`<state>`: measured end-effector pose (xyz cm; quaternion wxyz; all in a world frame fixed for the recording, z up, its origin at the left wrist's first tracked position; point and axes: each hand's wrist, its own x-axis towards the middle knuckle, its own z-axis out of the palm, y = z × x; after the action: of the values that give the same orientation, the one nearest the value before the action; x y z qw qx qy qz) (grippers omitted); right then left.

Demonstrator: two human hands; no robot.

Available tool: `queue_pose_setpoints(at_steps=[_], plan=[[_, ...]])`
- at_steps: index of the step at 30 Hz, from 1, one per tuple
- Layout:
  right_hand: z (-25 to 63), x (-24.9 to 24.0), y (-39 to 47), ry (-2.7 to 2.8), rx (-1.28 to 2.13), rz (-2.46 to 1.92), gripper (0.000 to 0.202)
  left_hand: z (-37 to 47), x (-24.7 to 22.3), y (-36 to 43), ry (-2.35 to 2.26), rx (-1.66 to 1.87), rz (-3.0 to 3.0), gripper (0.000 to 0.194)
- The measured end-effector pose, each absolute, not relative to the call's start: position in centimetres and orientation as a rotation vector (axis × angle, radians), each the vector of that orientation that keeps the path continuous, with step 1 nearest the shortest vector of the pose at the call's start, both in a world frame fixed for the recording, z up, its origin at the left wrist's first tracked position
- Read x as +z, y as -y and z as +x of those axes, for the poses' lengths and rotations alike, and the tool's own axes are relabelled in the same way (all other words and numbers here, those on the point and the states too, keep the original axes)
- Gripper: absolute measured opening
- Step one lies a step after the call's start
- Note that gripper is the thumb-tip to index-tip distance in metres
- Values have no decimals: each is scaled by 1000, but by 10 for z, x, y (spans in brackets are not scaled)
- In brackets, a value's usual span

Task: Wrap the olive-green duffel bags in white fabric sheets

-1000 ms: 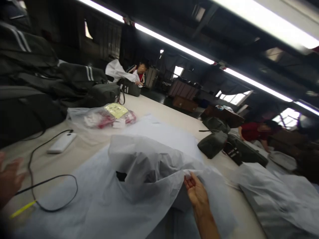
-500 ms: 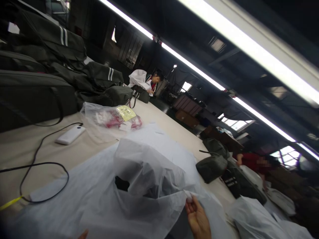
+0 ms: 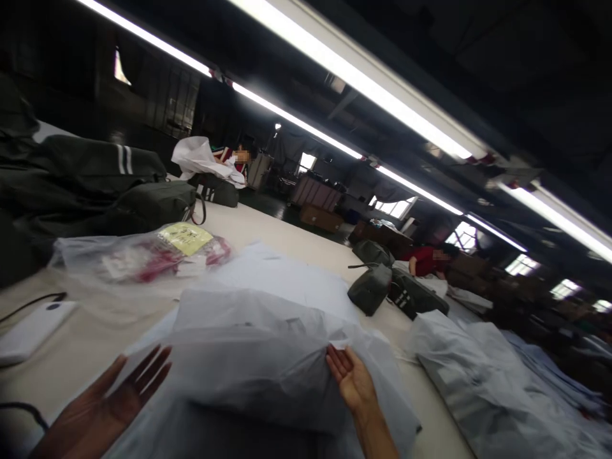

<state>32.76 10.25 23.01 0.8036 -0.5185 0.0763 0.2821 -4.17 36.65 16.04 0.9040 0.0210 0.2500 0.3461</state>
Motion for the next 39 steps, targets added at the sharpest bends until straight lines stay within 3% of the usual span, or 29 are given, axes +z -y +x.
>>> queue_pose_setpoints(at_steps=[5,11,15,17,21,26,32,35,39], plan=[[319,235,-105,-194,594,-1062,12,14,199,-392,-596,934,457,26],[312,231,-108,-148,536,-1067,23,73,192,-382,-362,1100,2166,62],[308,230,-111,-104,480,-1084,29,120,224,-371,-151,1102,2720,74],[306,230,-113,-83,450,-1108,32,140,241,-365,-144,916,2831,70],[303,227,-114,39,338,-1259,39,162,258,-363,-167,490,2858,18],[310,223,-113,293,143,-1617,36,175,255,-375,-144,388,2795,21],[326,228,-106,872,-350,-2078,30,181,253,-372,-207,262,2867,29],[336,231,-104,1015,-365,-2194,34,179,254,-365,-197,482,3026,29],[343,232,-103,1015,-283,-2224,35,183,251,-325,139,1269,2950,23]])
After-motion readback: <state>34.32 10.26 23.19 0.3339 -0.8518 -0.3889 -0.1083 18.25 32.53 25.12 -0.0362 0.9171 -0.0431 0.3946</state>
